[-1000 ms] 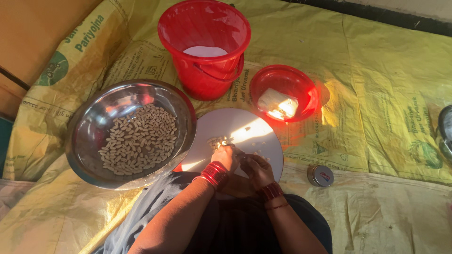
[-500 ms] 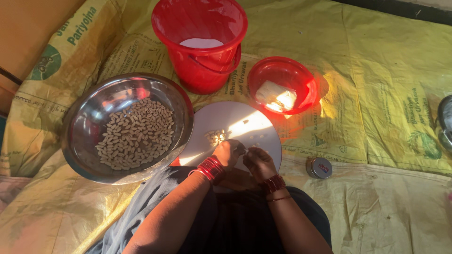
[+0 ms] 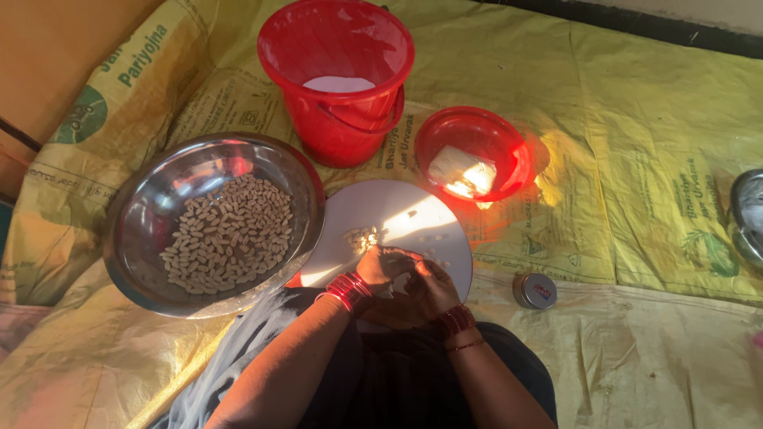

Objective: The person sits on the floor and peels small white root pieces by hand, removing the outer skin and placing the peeled pieces on a white plate. The person then gathers the peeled pieces from the plate and transfers them into a metal bowl.

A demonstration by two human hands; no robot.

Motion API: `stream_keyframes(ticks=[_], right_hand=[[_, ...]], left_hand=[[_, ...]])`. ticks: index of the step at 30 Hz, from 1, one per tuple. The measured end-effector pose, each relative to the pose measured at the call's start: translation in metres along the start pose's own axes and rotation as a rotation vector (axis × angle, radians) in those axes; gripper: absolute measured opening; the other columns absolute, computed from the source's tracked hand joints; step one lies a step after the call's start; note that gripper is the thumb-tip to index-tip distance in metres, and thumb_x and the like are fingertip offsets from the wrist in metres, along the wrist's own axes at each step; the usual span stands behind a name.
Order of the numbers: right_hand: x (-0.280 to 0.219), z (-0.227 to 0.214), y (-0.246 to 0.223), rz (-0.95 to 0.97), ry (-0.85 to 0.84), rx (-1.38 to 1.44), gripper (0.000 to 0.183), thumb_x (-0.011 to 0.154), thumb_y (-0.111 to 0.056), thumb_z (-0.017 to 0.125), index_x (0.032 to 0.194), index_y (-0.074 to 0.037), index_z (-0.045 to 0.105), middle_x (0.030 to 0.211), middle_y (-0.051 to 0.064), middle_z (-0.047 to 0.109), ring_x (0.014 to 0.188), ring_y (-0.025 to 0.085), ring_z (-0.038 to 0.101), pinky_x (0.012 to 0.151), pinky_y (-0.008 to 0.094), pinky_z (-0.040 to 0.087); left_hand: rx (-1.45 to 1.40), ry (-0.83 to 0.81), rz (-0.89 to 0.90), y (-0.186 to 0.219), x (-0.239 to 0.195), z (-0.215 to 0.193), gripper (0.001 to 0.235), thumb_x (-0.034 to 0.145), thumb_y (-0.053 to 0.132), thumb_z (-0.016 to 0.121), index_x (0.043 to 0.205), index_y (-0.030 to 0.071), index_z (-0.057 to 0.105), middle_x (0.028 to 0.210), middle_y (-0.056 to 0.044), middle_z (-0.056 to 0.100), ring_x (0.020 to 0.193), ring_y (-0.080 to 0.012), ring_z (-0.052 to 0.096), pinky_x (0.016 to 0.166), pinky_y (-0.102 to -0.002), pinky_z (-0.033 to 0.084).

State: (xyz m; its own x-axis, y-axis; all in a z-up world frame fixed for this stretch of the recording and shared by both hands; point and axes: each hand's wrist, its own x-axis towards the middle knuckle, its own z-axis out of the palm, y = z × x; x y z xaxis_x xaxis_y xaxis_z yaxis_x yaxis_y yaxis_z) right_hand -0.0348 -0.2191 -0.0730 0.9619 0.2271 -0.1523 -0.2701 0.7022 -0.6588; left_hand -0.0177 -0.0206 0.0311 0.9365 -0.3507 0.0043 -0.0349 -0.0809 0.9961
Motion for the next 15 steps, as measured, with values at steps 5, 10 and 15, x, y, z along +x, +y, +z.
stream_keyframes(ticks=[5,10,15], right_hand=[[-0.001,0.003,0.001,-0.034,0.080,-0.004,0.013,0.098,-0.012,0.069,0.109,-0.007,0.073,0.100,0.007,0.073,0.087,0.020,0.068,0.074,0.038,0.057],[0.001,-0.002,-0.002,-0.016,0.073,-0.032,0.017,0.093,-0.009,0.072,0.110,-0.006,0.073,0.103,0.007,0.073,0.089,0.020,0.068,0.077,0.037,0.058],[0.002,0.002,-0.006,-0.116,0.098,-0.265,0.023,0.096,-0.001,0.072,0.117,-0.004,0.065,0.106,0.007,0.068,0.092,0.018,0.067,0.081,0.036,0.060]], left_hand=[[0.270,0.142,0.100,0.000,0.001,0.001,0.020,0.085,0.018,0.078,0.104,0.012,0.083,0.097,-0.009,0.081,0.086,-0.0174,0.076,0.081,-0.032,0.059],[0.159,0.146,0.098,-0.006,0.002,0.004,0.020,0.083,0.016,0.078,0.101,0.010,0.082,0.095,-0.007,0.081,0.087,-0.0149,0.077,0.080,-0.030,0.060],[-0.093,0.014,-0.076,-0.033,0.012,0.000,0.022,0.087,0.016,0.079,0.107,0.007,0.079,0.097,-0.009,0.081,0.089,-0.0133,0.074,0.079,-0.030,0.059]])
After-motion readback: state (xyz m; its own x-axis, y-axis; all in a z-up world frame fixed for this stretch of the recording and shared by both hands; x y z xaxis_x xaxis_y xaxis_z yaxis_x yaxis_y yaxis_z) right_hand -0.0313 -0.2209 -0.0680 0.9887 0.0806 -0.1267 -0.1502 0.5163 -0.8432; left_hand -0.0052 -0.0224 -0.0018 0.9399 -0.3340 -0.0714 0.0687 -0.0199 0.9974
